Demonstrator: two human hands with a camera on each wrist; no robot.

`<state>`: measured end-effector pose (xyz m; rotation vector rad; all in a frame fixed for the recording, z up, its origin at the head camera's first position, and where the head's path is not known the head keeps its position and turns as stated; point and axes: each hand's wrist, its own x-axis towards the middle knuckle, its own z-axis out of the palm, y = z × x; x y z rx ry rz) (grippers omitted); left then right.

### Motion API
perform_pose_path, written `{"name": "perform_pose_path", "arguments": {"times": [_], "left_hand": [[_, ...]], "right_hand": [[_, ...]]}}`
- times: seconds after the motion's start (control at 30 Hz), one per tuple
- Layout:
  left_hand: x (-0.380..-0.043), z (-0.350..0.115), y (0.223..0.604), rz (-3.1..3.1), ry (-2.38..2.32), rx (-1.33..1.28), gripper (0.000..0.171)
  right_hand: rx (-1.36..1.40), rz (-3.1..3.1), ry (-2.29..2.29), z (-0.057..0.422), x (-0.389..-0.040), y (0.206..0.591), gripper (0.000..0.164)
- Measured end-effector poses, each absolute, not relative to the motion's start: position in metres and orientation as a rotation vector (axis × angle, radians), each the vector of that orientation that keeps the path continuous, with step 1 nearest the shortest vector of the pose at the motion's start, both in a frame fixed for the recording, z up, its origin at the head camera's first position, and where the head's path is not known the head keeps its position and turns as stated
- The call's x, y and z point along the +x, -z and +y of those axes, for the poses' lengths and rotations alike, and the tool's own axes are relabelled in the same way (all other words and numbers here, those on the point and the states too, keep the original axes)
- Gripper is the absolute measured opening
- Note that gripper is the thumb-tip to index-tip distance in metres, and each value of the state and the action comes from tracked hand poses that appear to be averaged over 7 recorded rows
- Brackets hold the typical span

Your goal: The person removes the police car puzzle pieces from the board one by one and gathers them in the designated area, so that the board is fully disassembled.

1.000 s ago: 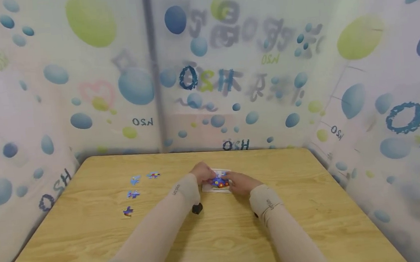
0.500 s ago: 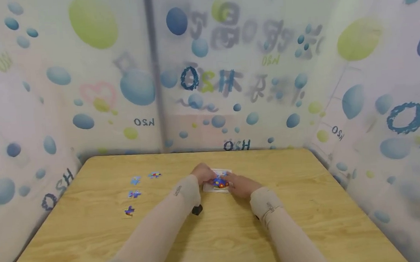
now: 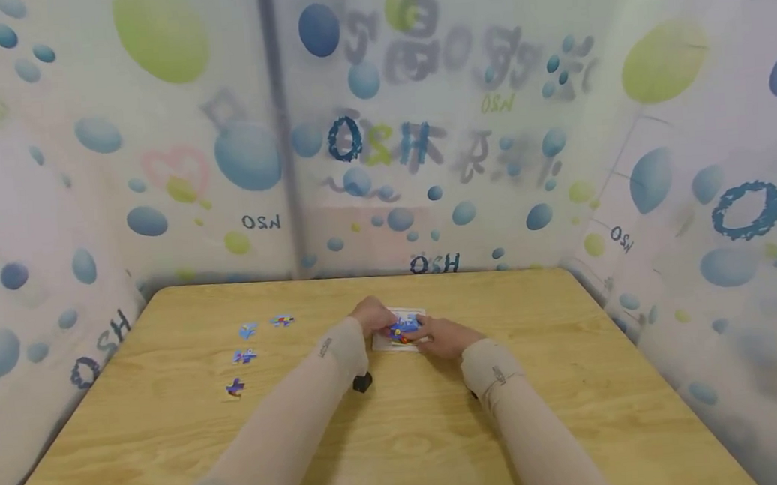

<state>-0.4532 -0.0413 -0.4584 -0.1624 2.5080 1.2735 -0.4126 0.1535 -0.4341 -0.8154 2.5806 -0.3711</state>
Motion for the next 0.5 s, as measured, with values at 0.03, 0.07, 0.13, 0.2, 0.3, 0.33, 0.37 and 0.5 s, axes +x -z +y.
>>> {"name": "perform_pose_path", "arguments": {"times": [0.03,0.07,0.13,0.2,0.3,0.33,0.37,0.5], "left_hand": [[-0.453,-0.042,0.458,2.504,-1.281,-0.162,0.025],[-0.454,-0.042,0.457,2.508,-1.28,-0.159,0.026],[-0.454,-0.043,0.456,2.513,-1.27,-0.149,0.025],[-0.452,-0.045,0.454,2.549,-1.226,-0.121,0.021],[-0.448,-0.05,0.449,2.618,-1.137,-0.035,0.017],[-0.447,-0.053,0.448,2.638,-1.121,0.001,0.017],[-0.446,-0.056,0.446,2.654,-1.118,0.038,0.016],[-0.444,-0.075,0.438,2.635,-1.244,0.127,0.012]], "right_hand": [[-0.813,2.581,0.367,0.152,-0.412,0.433,0.04],[-0.808,2.58,0.366,0.151,-0.412,0.432,0.041],[-0.807,2.582,0.362,0.15,-0.411,0.43,0.04],[-0.809,2.581,0.364,0.148,-0.411,0.43,0.041],[-0.826,2.581,0.364,0.146,-0.411,0.433,0.041],[-0.829,2.58,0.361,0.146,-0.411,0.434,0.041],[-0.827,2.58,0.364,0.147,-0.411,0.435,0.041],[-0.768,2.599,0.375,0.149,-0.411,0.436,0.041]]}}
